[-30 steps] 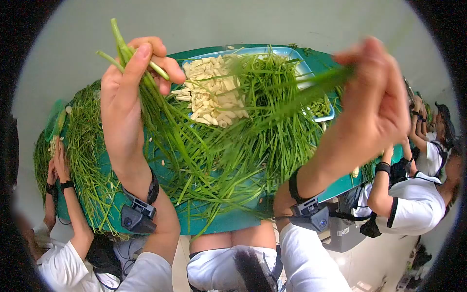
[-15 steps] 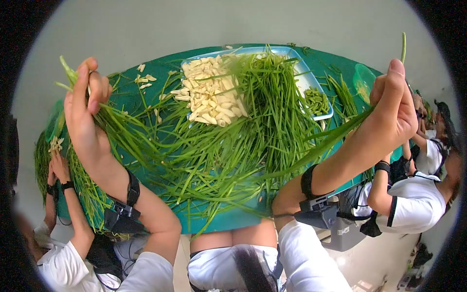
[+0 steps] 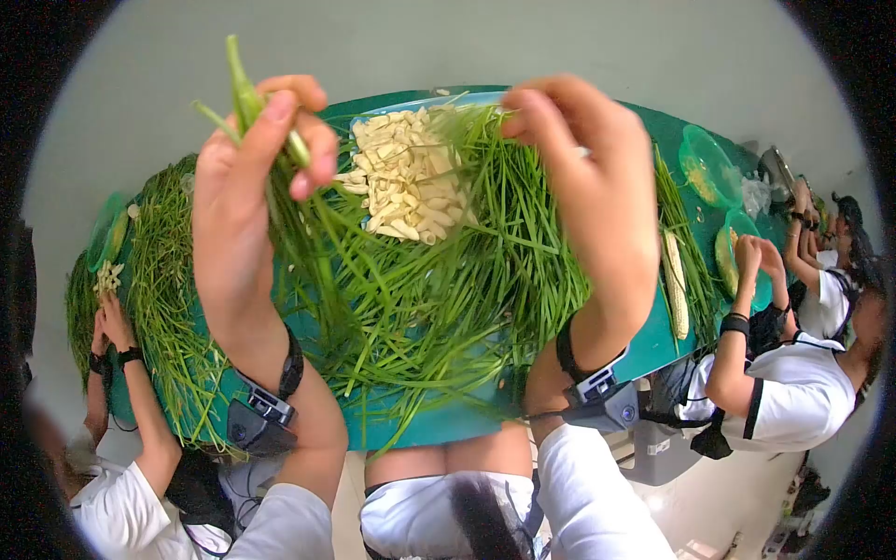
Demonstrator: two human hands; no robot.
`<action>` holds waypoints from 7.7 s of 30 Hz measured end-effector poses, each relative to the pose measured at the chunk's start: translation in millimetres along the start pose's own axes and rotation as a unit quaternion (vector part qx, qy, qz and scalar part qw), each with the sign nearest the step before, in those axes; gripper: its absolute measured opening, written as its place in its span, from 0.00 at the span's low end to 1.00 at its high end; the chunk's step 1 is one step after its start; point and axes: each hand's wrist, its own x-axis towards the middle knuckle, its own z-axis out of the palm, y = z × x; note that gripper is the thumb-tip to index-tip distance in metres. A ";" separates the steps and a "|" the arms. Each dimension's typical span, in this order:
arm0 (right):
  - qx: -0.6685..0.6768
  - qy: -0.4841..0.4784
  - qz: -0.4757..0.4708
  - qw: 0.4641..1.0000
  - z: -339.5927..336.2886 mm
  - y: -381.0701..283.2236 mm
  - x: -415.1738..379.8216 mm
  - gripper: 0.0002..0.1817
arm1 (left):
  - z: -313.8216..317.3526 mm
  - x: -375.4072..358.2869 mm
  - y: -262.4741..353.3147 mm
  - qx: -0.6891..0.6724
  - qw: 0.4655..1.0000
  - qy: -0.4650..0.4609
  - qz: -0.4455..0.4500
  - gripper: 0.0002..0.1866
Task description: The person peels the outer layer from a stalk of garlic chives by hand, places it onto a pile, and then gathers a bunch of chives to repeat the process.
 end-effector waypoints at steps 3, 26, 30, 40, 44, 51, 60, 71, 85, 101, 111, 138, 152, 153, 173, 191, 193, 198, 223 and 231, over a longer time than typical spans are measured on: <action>0.036 -0.130 -0.043 0.990 20.7 -29.4 -10.4 0.12 | 7.3 0.9 0.1 -0.051 0.998 -0.031 -0.016 0.13; 0.091 -0.028 -0.076 0.993 18.5 -44.4 -20.5 0.12 | 7.5 3.4 -1.6 -0.057 0.998 -0.038 -0.004 0.22; 0.146 0.144 -0.147 0.968 8.9 -41.9 -28.7 0.18 | 0.8 1.5 -0.1 -0.010 0.998 -0.063 0.024 0.21; 0.030 0.253 -0.316 0.914 -45.4 9.6 -25.4 0.18 | -9.8 2.9 -17.1 -0.100 0.991 -0.005 -0.084 0.15; -0.082 0.211 -0.031 0.974 -33.4 54.2 15.5 0.23 | -5.0 3.2 -7.6 -0.100 0.993 -0.065 -0.018 0.15; -0.096 -0.067 0.020 0.993 6.9 -4.1 -2.7 0.14 | -7.3 12.8 -18.3 -0.172 0.977 -0.124 -0.007 0.13; -0.123 -0.187 -0.149 0.963 82.3 -38.8 -28.7 0.10 | 11.4 7.8 -17.7 -0.207 0.977 0.054 0.020 0.15; 0.026 0.112 -0.060 0.992 -4.9 -16.6 -16.6 0.13 | 1.6 9.0 -7.0 -0.184 0.976 0.117 0.012 0.13; -0.318 0.204 0.052 0.924 -29.1 78.9 25.2 0.29 | 1.3 12.1 -17.9 -0.035 0.991 0.094 0.088 0.14; 0.070 -0.067 -0.054 0.994 34.5 -32.0 -13.7 0.09 | 18.6 1.7 -16.7 -0.184 0.959 -0.106 -0.188 0.18; 0.064 -0.019 -0.057 0.996 30.6 -25.7 -8.0 0.17 | 28.1 1.3 -11.8 -0.170 0.950 -0.197 -0.170 0.29; 0.184 -0.040 -0.096 0.977 36.7 -31.5 -8.1 0.16 | 9.0 0.8 -12.3 -0.112 0.967 -0.202 -0.105 0.16; 0.227 0.120 -0.198 0.946 39.3 -30.9 -12.8 0.24 | 7.9 -3.2 -5.1 -0.102 0.975 -0.193 -0.037 0.12; 0.228 0.122 -0.200 0.945 41.1 -32.9 -14.3 0.24 | 9.4 -3.9 -4.8 -0.110 0.980 -0.164 -0.039 0.12; 0.247 0.083 -0.077 0.962 34.4 -44.8 -16.9 0.11 | 13.9 -2.1 -6.3 -0.078 0.979 -0.190 -0.005 0.15; 0.233 0.141 -0.105 0.957 13.6 -53.8 -26.6 0.15 | -19.3 2.5 -7.9 -0.008 0.995 -0.068 -0.067 0.16; 0.230 0.124 -0.108 0.959 11.3 -54.3 -29.2 0.15 | -26.7 4.2 -11.6 0.009 0.995 -0.054 -0.087 0.16; 0.243 0.109 -0.102 0.958 7.6 -55.5 -32.0 0.15 | -37.8 6.3 -17.5 0.073 0.992 -0.033 -0.101 0.15; 0.280 0.054 -0.069 0.956 15.9 -63.8 -38.4 0.10 | 9.5 -16.2 13.2 0.054 0.976 -0.205 -0.043 0.10; 0.273 0.039 -0.087 0.957 15.3 -56.0 -29.5 0.12 | 10.5 -11.2 8.2 0.002 0.990 -0.133 0.040 0.07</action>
